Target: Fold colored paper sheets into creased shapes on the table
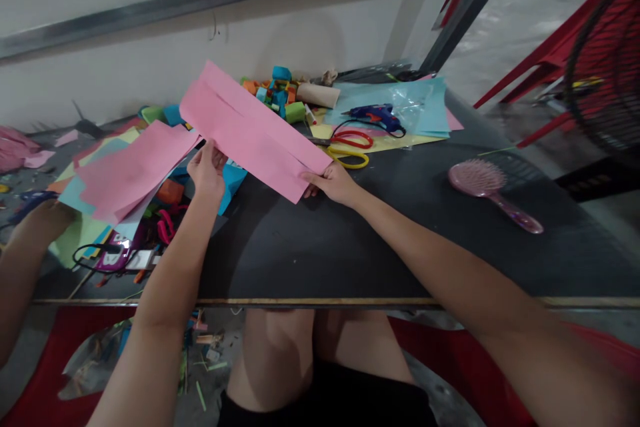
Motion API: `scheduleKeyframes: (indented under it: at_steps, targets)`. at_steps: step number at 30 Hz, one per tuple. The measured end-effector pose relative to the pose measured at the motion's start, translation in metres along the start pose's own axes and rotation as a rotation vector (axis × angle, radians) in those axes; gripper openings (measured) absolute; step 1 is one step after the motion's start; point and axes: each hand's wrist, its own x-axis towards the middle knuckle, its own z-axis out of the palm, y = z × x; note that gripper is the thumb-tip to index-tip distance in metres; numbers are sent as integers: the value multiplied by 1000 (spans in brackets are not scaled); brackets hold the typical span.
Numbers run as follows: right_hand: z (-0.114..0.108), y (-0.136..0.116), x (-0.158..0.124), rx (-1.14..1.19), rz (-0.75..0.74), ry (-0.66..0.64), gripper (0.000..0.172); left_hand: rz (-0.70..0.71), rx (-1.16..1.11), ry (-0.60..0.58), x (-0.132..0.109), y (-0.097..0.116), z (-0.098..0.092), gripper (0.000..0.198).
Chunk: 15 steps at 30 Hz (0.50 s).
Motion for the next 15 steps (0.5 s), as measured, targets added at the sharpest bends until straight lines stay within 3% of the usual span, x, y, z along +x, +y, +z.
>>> scheduleKeyframes:
  at_steps: [9,15]
  targets:
    - [-4,-3,0,-6,13,-48,46,-15,-41,144,11,6,-3,19]
    - [-9,-2,2,-4,36,-89,47,41,-40,133,28,6,-18,18]
